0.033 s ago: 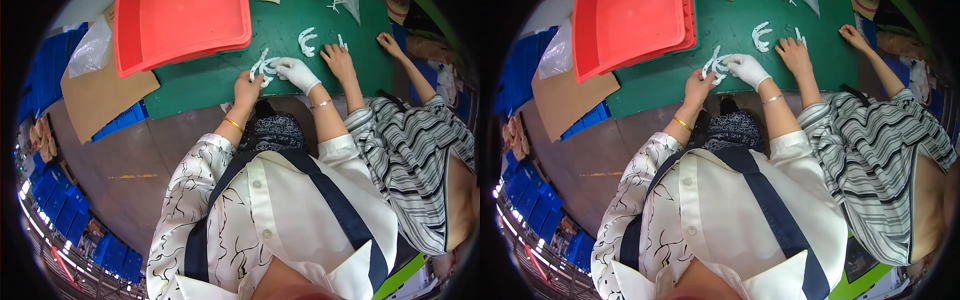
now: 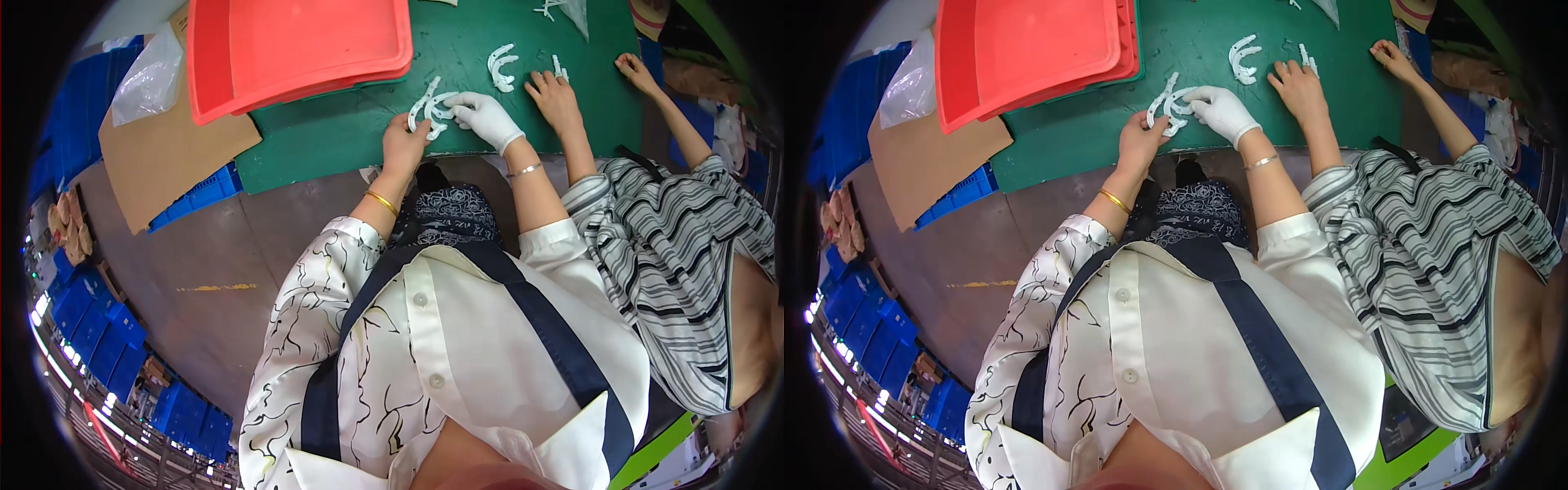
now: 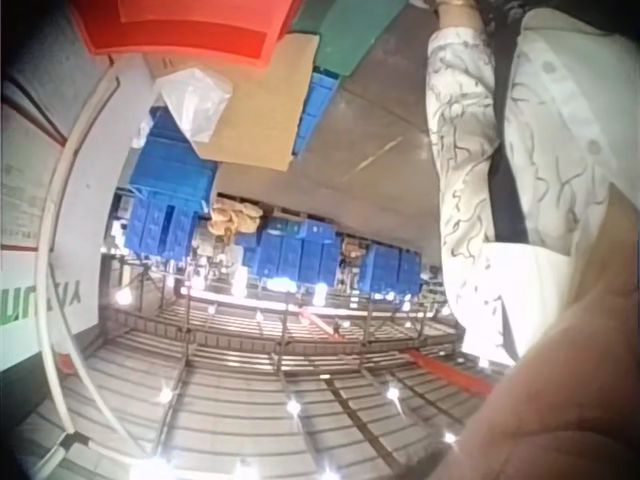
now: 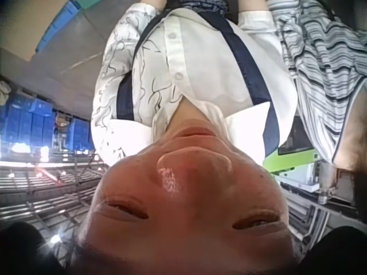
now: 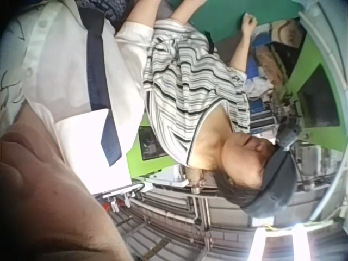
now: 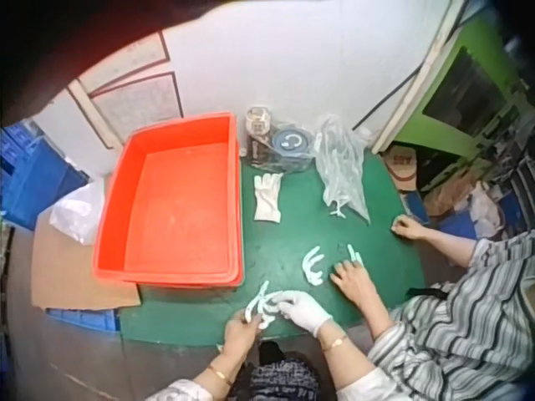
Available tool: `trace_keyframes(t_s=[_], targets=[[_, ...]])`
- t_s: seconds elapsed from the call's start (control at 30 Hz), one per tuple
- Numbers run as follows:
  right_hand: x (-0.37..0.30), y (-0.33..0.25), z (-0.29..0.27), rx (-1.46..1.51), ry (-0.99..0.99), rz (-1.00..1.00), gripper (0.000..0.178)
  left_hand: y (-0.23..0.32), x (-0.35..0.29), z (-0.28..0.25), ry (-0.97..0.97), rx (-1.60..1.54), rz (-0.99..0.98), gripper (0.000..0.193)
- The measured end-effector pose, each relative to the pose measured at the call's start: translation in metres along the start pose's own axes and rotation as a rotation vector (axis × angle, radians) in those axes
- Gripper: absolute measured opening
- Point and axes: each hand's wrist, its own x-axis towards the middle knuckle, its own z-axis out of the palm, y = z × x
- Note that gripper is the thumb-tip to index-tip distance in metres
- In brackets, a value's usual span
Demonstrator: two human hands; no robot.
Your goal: The person assembles curved plastic components by fitting parts together by hand alongside a coworker and arranges the plastic pieces on the table.
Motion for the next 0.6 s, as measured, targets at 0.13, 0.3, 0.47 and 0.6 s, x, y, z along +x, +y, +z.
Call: trace_keyframes(t_s=[0.13,0.3,0.47,0.6], targets=[[-0.002,0.013,0.004,-0.301,0.257,-0.123,0.026,-0.015,0.007,-0.003,0.03,0.15,0.114,0.043],[-0.004,0.025,0.011,-0.41,0.272,-0.171,0.03,-0.027,0.011,-0.008,-0.003,0.344,0.168,0.047],[-0.002,0.045,0.009,-0.26,0.332,-0.21,0.03,-0.013,0.002,-0.01,0.065,0.394,0.221,0.048],[-0.016,0.026,0.026,-0.359,0.407,-0.175,0.031,-0.014,0.003,-0.02,-0.011,0.388,0.127,0.05]])
